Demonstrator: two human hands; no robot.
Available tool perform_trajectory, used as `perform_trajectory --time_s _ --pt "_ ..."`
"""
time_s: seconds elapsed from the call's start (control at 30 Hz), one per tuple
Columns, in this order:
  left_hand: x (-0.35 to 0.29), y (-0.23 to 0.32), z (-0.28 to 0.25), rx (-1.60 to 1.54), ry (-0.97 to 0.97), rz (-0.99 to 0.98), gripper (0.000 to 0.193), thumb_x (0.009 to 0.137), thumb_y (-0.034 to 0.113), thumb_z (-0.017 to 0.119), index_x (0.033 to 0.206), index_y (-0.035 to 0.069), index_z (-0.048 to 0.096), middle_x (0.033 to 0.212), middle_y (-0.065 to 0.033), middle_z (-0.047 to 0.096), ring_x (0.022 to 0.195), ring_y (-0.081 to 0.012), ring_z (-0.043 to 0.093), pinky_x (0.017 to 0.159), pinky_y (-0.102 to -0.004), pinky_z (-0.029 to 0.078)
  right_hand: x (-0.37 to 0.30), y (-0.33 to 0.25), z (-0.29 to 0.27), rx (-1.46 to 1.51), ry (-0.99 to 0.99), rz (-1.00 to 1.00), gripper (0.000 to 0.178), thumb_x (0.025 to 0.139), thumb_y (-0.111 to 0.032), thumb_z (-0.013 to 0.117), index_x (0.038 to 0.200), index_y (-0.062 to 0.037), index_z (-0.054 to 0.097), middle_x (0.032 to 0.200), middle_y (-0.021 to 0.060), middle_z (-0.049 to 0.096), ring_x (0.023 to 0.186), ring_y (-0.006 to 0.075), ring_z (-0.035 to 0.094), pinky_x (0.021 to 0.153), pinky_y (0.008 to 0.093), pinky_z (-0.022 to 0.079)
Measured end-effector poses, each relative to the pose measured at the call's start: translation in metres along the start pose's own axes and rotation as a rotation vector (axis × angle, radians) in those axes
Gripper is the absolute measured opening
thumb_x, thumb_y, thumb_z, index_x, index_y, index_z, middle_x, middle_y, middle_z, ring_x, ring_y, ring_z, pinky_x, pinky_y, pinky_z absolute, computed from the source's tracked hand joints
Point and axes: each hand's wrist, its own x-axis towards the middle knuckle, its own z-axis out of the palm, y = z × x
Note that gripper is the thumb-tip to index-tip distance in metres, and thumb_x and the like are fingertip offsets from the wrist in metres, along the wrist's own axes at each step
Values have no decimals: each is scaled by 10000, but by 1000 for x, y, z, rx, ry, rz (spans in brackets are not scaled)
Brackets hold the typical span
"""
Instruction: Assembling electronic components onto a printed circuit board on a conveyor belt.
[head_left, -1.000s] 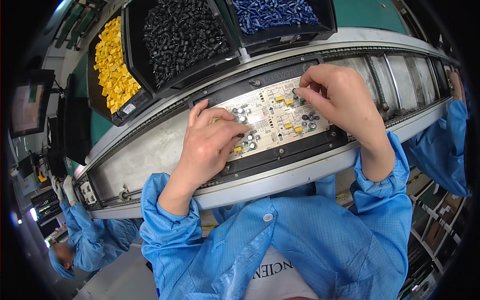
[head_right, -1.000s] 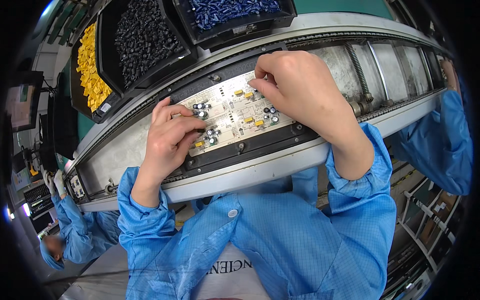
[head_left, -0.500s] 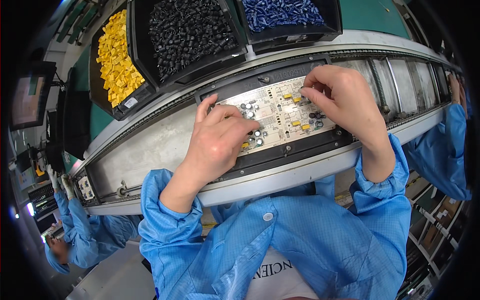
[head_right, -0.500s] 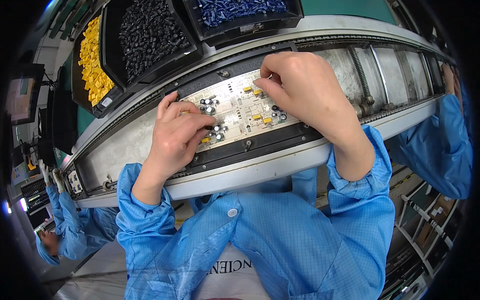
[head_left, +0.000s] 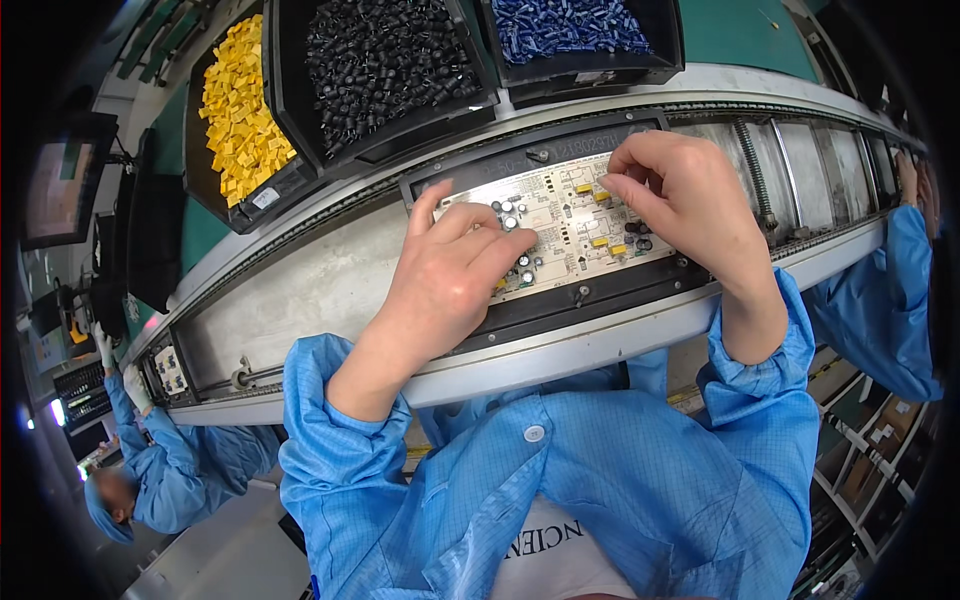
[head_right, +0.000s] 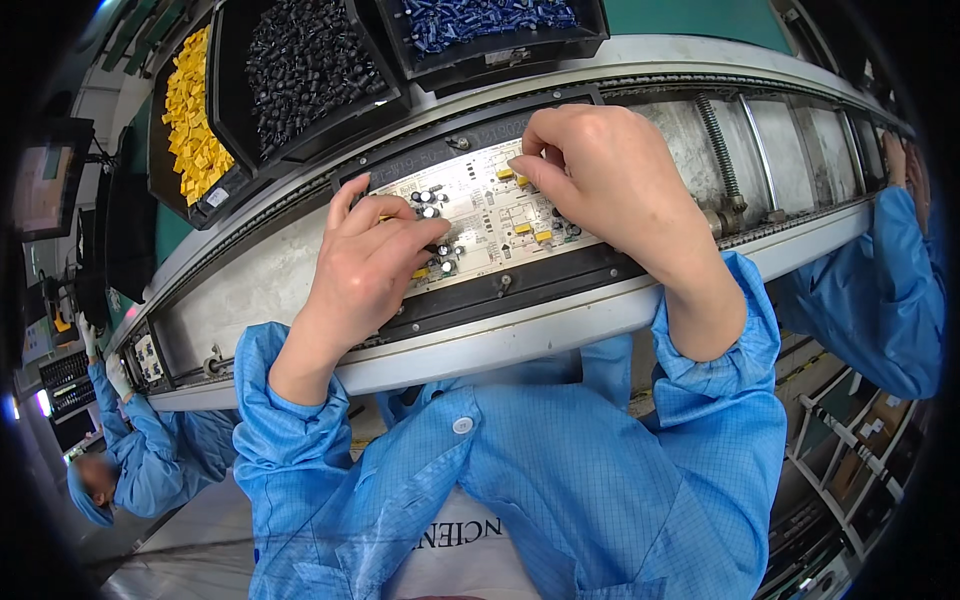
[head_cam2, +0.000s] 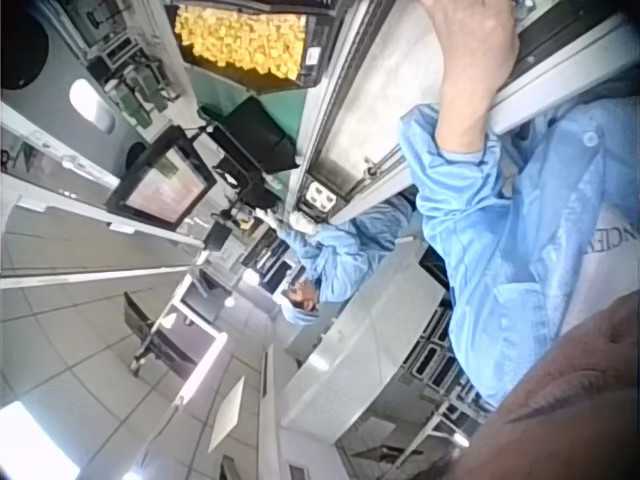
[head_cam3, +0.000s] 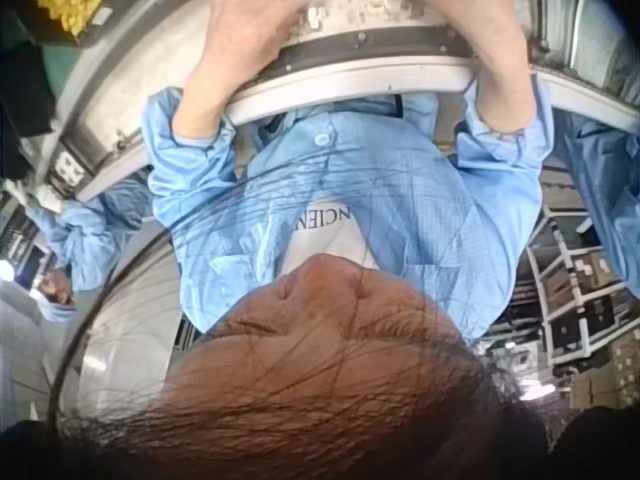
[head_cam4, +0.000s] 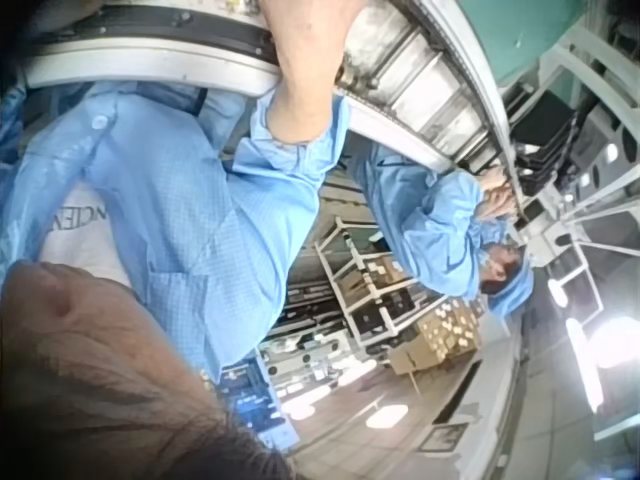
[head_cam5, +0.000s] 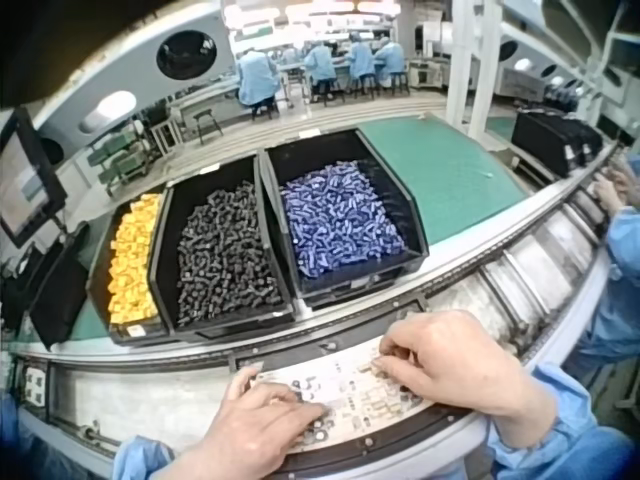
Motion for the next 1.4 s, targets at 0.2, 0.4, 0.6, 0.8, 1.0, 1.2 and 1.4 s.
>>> perform_trajectory --time_s 0.2,0.4,0.6,0.8,1.0,1.2,1.4 --pt "1 -1 -2 4 -2 39 333 698 19 709 1024 83 701 799 -17 645 910 -205 621 1050 -545 391 -1 4 -1 26 7 -7 140 861 -113 711 878 22 680 711 107 638 570 174 576 529 297 453" --pt "-6 -8 -22 16 159 37 302 697 60 782 987 94 705 833 -14 670 926 -215 636 1019 -520 425 -1 4 1 71 54 -1 112 867 -88 708 880 20 681 696 82 629 573 128 561 528 277 441" --pt "-19 -26 -57 256 376 38 302 694 18 783 983 66 709 851 -48 684 887 -254 648 977 -502 460 2 7 3 177 166 24 96 890 -28 626 945 24 685 736 36 632 645 63 557 572 233 437" --pt "-61 -27 -90 341 516 -115 247 741 -13 764 976 40 708 882 -84 690 905 -285 650 956 -491 465 9 13 12 267 233 31 168 890 17 545 983 26 684 815 35 655 723 74 576 645 216 448" --pt "-149 -43 -107 449 573 -404 222 761 21 757 975 41 702 924 -100 680 966 -300 628 951 -486 463 0 20 9 208 212 1 117 915 28 533 941 27 647 894 55 643 844 117 587 780 235 458" --pt "-280 -77 -143 647 518 -879 266 824 93 720 1079 32 675 1072 -132 667 1088 -349 571 957 -435 446 -3 36 27 403 181 -33 125 943 30 512 961 11 634 883 15 575 775 75 511 684 201 390" --pt "-394 -132 -194 891 503 -1149 432 839 177 723 1210 -9 603 1166 -205 628 1138 -392 553 991 -454 435 -5 2 48 605 171 -35 122 939 43 513 918 2 626 897 34 564 667 50 451 587 192 333"
